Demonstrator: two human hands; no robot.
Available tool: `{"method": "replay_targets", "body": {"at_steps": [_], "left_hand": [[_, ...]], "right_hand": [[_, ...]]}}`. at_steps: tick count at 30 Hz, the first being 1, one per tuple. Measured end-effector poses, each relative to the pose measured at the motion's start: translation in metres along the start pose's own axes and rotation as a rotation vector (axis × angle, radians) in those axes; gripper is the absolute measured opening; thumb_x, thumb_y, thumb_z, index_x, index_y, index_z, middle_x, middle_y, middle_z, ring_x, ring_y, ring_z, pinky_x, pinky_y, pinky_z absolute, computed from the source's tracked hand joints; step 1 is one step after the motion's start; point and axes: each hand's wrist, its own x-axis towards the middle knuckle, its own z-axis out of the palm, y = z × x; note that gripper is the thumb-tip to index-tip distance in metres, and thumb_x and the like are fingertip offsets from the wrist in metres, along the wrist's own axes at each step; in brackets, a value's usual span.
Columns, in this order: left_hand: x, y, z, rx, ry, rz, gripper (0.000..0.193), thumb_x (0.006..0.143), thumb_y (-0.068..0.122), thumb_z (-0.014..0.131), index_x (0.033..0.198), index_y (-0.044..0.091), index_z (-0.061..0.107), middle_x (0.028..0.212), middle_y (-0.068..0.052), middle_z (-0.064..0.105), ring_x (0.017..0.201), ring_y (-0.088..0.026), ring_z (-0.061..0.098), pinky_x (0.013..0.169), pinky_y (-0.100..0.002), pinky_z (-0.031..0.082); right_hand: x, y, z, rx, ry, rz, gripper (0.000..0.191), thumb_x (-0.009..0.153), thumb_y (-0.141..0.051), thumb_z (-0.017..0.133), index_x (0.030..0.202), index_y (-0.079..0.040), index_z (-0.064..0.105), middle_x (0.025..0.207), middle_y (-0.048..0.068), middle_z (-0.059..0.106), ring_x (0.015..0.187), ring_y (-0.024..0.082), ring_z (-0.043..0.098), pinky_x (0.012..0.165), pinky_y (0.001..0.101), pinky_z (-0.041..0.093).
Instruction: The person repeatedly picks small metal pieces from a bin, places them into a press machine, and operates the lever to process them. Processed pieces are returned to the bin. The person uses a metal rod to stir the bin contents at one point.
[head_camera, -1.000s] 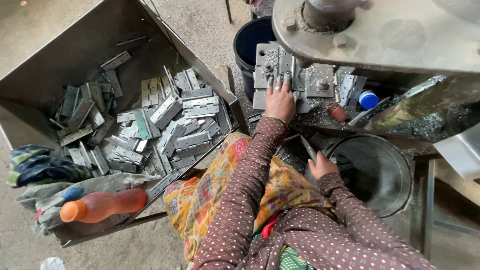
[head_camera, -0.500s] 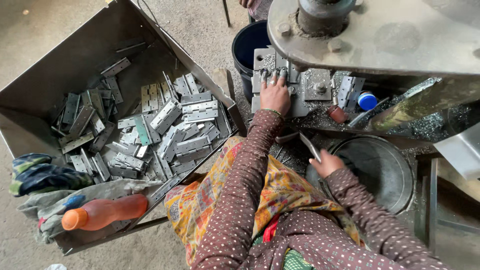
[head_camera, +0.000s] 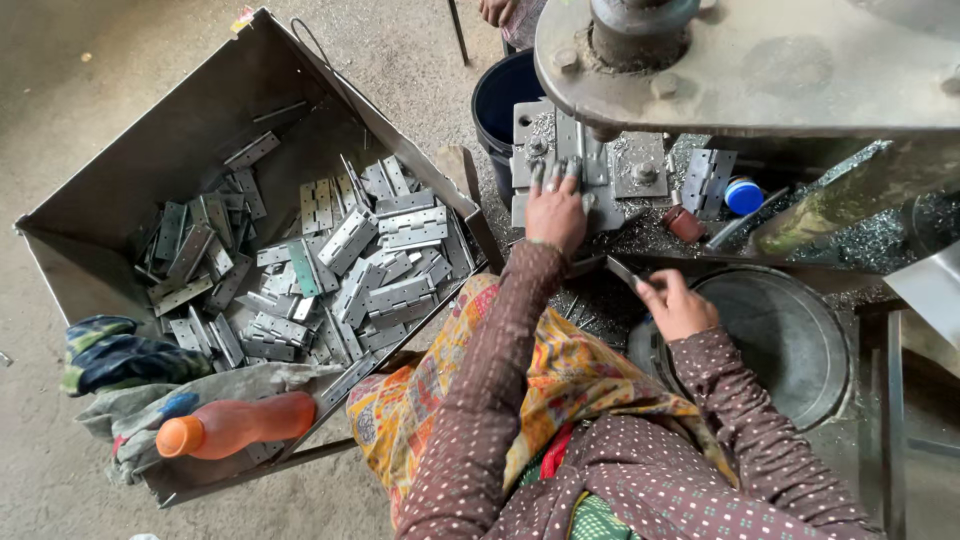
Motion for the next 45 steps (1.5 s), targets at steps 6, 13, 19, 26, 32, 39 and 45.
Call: {"method": "replay_targets", "body": {"at_steps": [6, 13, 19, 26, 32, 39, 45], "left_hand": [[-0.098, 0.051, -0.017, 0.007, 0.147, -0.007, 0.034, 0.085, 0.019, 0.055, 0.111, 0.002, 0.071, 0.125, -0.018, 0.06, 0.134, -0.037, 0.05, 0.118, -0.058, 0.027], [-0.09, 0.037, -0.038, -0.033, 0.465, 0.201, 0.023, 0.092, 0.016, 0.058, 0.11, 0.005, 0.064, 0.119, -0.011, 0.063, 0.123, -0.03, 0.058, 0.114, -0.058, 0.036], [-0.063, 0.027, -0.06, -0.417, 0.25, -0.18, 0.019, 0.092, 0.014, 0.062, 0.109, 0.005, 0.062, 0.113, -0.01, 0.064, 0.081, -0.032, 0.066, 0.082, -0.045, 0.051], [-0.03, 0.023, -0.007, 0.102, 0.237, -0.038, 0.023, 0.09, 0.019, 0.06, 0.11, 0.009, 0.064, 0.116, -0.01, 0.063, 0.097, -0.025, 0.07, 0.105, -0.053, 0.048], [-0.052, -0.013, 0.004, -0.025, 0.07, -0.248, 0.053, 0.101, 0.041, 0.052, 0.129, -0.003, 0.059, 0.146, -0.022, 0.053, 0.132, -0.037, 0.051, 0.105, -0.052, 0.04], [-0.08, 0.018, -0.003, 0.117, 0.175, -0.065, 0.049, 0.096, 0.037, 0.055, 0.129, 0.002, 0.064, 0.147, -0.013, 0.056, 0.144, -0.031, 0.047, 0.123, -0.056, 0.027], [-0.05, 0.031, 0.007, -0.107, 0.118, -0.094, 0.051, 0.1, 0.037, 0.052, 0.127, -0.004, 0.066, 0.141, -0.016, 0.059, 0.141, -0.034, 0.049, 0.123, -0.055, 0.027]], "right_hand": [[-0.007, -0.03, -0.024, 0.217, 0.248, -0.16, 0.037, 0.102, -0.039, 0.064, 0.117, -0.006, 0.062, 0.107, 0.013, 0.071, 0.078, 0.026, 0.071, 0.068, 0.0394, 0.055], [-0.003, -0.008, -0.01, 0.19, 0.319, -0.216, 0.033, 0.102, -0.036, 0.064, 0.119, -0.008, 0.066, 0.111, 0.013, 0.072, 0.09, 0.031, 0.07, 0.076, 0.0408, 0.055], [0.013, -0.001, -0.006, 0.262, 0.122, -0.136, 0.038, 0.101, -0.044, 0.059, 0.112, -0.009, 0.067, 0.106, 0.014, 0.072, 0.091, 0.032, 0.072, 0.078, 0.0429, 0.055], [-0.001, -0.013, -0.015, 0.191, 0.21, -0.226, 0.034, 0.103, -0.041, 0.06, 0.11, -0.009, 0.067, 0.106, 0.013, 0.072, 0.093, 0.036, 0.069, 0.077, 0.0451, 0.055], [-0.005, -0.023, -0.024, 0.156, 0.191, -0.245, 0.03, 0.102, -0.039, 0.064, 0.107, -0.009, 0.069, 0.101, 0.012, 0.071, 0.087, 0.034, 0.069, 0.073, 0.044, 0.055], [-0.005, -0.027, -0.026, 0.109, 0.168, -0.22, 0.029, 0.101, -0.038, 0.066, 0.105, -0.01, 0.07, 0.098, 0.011, 0.07, 0.08, 0.032, 0.069, 0.07, 0.0431, 0.054], [-0.006, -0.028, -0.027, 0.065, 0.211, -0.266, 0.03, 0.099, -0.038, 0.068, 0.105, -0.009, 0.069, 0.1, 0.012, 0.07, 0.083, 0.035, 0.069, 0.071, 0.0446, 0.054]]}}
